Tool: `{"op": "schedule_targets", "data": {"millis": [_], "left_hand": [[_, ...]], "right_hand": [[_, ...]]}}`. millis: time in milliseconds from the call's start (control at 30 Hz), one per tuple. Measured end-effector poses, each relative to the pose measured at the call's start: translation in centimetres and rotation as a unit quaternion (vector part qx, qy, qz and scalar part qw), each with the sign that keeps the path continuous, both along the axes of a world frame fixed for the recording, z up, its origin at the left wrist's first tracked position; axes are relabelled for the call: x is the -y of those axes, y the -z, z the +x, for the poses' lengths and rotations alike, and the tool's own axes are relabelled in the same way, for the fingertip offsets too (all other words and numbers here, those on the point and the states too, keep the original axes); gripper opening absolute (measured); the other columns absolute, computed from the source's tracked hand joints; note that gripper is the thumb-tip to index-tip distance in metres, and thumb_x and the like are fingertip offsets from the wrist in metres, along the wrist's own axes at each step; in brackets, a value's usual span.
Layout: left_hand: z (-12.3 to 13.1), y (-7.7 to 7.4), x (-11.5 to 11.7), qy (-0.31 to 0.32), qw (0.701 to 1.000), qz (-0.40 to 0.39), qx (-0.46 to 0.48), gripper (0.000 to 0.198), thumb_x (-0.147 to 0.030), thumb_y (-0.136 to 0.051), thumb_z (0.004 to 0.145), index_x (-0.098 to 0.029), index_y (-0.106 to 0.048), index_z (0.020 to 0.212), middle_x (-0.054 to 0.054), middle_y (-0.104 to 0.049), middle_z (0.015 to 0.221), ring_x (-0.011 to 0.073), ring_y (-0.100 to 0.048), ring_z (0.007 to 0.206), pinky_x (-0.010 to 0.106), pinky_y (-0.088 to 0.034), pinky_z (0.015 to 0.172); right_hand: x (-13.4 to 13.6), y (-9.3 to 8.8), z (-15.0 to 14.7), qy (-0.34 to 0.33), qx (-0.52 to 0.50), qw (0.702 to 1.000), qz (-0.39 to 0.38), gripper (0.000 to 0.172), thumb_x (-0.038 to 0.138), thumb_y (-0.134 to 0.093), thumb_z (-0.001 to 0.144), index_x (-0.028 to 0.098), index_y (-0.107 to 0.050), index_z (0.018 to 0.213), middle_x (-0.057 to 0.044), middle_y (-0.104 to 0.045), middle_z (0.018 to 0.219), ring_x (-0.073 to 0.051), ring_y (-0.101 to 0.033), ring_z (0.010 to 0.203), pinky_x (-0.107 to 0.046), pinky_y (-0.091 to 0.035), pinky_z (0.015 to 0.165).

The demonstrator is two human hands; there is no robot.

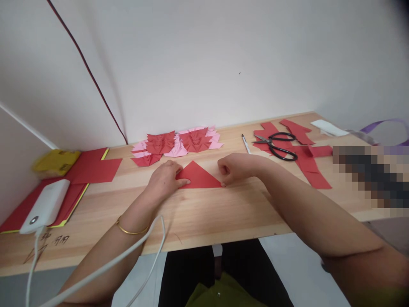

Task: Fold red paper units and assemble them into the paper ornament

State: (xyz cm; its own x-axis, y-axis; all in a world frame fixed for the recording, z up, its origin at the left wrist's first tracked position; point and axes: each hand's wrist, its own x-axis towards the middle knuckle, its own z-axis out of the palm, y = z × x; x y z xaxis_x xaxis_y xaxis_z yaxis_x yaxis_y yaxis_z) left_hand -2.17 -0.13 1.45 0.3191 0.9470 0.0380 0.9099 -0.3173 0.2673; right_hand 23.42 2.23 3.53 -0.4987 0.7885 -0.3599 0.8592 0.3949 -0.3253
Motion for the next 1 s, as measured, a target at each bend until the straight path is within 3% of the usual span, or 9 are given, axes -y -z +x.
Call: {"op": "schedule_targets", "data": {"millis": [200,300,467,633,767,833,1000], "left_hand": [[0.1,0.3,0.1,-0.023,0.996,-0.054,0.064,0.019,-0.031,-0.069,0.065,-0.018,-0.059,0.074,0.003,-0.059,0.08,0.0166,-0.053,0.071,0.028,-0.037,0.064],[0.1,0.9,0.0,-0.029,0.993,-0.046,0.105,0.018,-0.028,-0.068,0.063,-0.018,-0.054,0.07,0.0,-0.057,0.075,0.0145,-0.05,0.067,0.027,-0.036,0.061],[0.6,1.0,0.2,-0.05,0.965,-0.075,0.247,0.023,-0.023,-0.068,0.061,-0.018,-0.053,0.078,-0.003,-0.056,0.07,0.0123,-0.051,0.063,0.024,-0.037,0.059],[1.0,0.7,0.2,-0.068,0.889,-0.136,0.432,0.039,-0.023,-0.074,0.06,-0.019,-0.055,0.094,-0.003,-0.06,0.07,0.0114,-0.056,0.061,0.023,-0.042,0.058],[1.1,0.3,0.1,-0.1,0.766,-0.191,0.606,0.053,-0.022,-0.078,0.06,-0.02,-0.054,0.107,0.004,-0.066,0.093,0.015,-0.064,0.076,0.028,-0.05,0.068],[1.2,0.2,0.2,-0.096,0.722,-0.237,0.644,0.049,-0.021,-0.079,0.059,-0.017,-0.058,0.103,0.005,-0.067,0.093,0.0151,-0.064,0.076,0.028,-0.052,0.069],[1.6,0.4,0.5,-0.116,0.706,-0.245,0.654,0.031,-0.021,-0.08,0.059,-0.011,-0.063,0.083,0.003,-0.065,0.07,0.0094,-0.057,0.055,0.023,-0.048,0.056]], "right_hand": [[-0.8,0.2,0.3,0.029,-0.056,0.998,-0.026,0.01,0.03,-0.062,0.068,0.02,-0.062,0.069,-0.002,-0.065,0.074,-0.015,-0.054,0.063,-0.026,-0.034,0.053],[-1.4,0.9,0.2,0.054,-0.119,0.991,0.005,0.019,0.038,-0.059,0.074,0.02,-0.064,0.075,-0.004,-0.065,0.077,-0.016,-0.055,0.066,-0.026,-0.036,0.056],[-1.2,2.3,-1.0,0.016,-0.257,0.966,-0.003,0.03,0.042,-0.061,0.074,0.021,-0.064,0.096,-0.004,-0.066,0.09,-0.016,-0.058,0.076,-0.026,-0.041,0.065],[-0.7,2.8,-2.0,0.01,-0.307,0.951,-0.026,0.02,0.037,-0.061,0.073,0.018,-0.063,0.08,0.001,-0.059,0.068,-0.011,-0.048,0.058,-0.024,-0.035,0.053],[-0.5,2.3,-2.1,0.019,-0.385,0.922,-0.039,0.02,0.037,-0.059,0.075,0.017,-0.061,0.076,0.002,-0.056,0.066,-0.01,-0.046,0.056,-0.023,-0.033,0.051],[-0.3,2.0,-2.2,0.027,-0.421,0.905,-0.046,0.021,0.037,-0.059,0.075,0.017,-0.061,0.076,0.002,-0.057,0.068,-0.01,-0.047,0.058,-0.022,-0.034,0.053],[0.1,1.6,-2.6,0.054,-0.449,0.891,-0.043,0.023,0.039,-0.061,0.074,0.017,-0.057,0.071,0.002,-0.055,0.066,-0.01,-0.046,0.059,-0.023,-0.034,0.053]]}}
